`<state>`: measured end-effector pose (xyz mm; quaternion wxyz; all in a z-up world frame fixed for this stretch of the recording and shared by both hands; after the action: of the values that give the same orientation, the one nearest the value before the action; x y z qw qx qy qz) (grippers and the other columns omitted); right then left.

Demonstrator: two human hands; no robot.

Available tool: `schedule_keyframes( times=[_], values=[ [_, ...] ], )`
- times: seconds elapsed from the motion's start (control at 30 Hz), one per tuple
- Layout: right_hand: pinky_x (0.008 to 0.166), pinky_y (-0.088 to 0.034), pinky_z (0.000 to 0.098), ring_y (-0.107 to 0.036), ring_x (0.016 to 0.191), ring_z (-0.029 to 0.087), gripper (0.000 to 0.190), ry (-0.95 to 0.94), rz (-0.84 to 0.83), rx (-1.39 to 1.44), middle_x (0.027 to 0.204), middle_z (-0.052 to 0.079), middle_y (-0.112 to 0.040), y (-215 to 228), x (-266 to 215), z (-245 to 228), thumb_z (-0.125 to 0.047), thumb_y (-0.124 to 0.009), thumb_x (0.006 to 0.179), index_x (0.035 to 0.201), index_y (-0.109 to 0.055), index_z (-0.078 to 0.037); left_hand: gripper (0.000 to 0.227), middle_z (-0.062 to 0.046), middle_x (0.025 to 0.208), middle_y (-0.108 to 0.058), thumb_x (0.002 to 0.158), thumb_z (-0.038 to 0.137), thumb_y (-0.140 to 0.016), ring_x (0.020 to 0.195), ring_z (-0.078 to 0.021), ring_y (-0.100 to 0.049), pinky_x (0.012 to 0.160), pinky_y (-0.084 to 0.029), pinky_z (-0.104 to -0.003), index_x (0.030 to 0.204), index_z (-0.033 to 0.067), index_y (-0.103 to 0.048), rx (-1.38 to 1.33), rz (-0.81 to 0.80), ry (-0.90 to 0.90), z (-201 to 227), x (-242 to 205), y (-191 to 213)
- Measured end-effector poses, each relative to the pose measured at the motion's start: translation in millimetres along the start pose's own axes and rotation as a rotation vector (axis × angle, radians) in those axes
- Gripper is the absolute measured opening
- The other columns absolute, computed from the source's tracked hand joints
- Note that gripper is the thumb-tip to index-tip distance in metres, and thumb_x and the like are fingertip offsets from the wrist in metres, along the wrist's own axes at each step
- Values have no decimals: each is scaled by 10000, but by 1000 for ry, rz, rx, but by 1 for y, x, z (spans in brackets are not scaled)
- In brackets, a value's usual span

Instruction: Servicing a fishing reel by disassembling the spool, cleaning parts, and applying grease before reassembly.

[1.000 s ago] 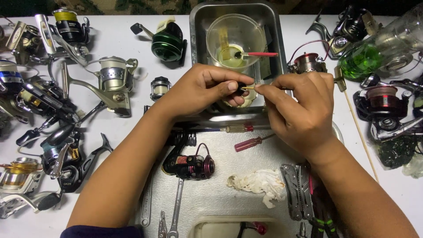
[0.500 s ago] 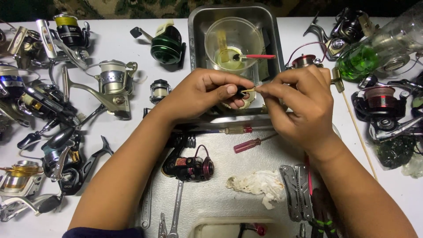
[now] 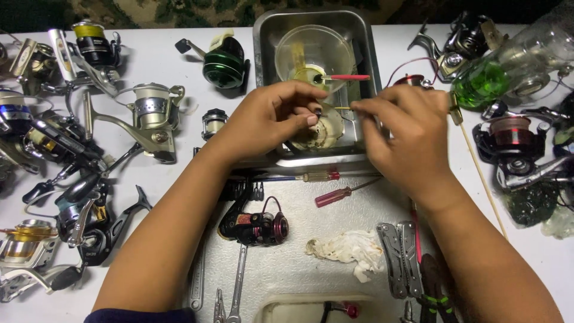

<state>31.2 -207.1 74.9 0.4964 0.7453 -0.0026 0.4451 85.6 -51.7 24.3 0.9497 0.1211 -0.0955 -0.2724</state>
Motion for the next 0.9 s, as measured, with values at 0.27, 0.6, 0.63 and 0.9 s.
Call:
schedule_keyframes(
  times=[0.27,0.6,0.63,0.9],
  values=[
    [835,-356,437,-666,812,233,188,-134,-375,5,1003,24,-773,-41,-8,12,-187,-659,998,1142,-776,-159,403,-120,1311,-680,971,82,-686,1225,-258,-637,1043,-499,-370,1363,105,-593,389,75,-246,13,-4,3],
    [856,-336,442,-660,891,273,219,-234,-471,-25,950,6,-729,-45,-17,41,-162,-689,926,1121,-780,-201,364,-130,1280,-690,960,42,-670,1196,-290,-655,1066,-500,-416,1321,72,-639,430,28,-271,13,-4,0],
    [857,-337,437,-652,902,274,221,-211,-465,-58,952,13,-719,-43,-17,41,-167,-706,930,1135,-780,-202,374,-129,1276,-692,954,40,-673,1190,-287,-655,1071,-496,-420,1325,78,-637,425,22,-257,12,-4,0],
    [821,-343,443,-631,828,252,119,-135,-295,-137,885,16,-691,-23,-10,36,-223,-705,1007,1055,-811,-198,305,-109,1262,-697,981,69,-648,1133,-228,-656,988,-536,-351,1285,84,-662,317,101,-258,12,-2,12]
  ],
)
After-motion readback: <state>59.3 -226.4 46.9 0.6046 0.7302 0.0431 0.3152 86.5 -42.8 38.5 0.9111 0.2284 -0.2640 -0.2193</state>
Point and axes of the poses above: each hand's wrist, its own x-axis towards the middle knuckle, its own y-axis out of the back of the hand, z = x × y, the point moved 10 cm from there along x, towards the middle knuckle
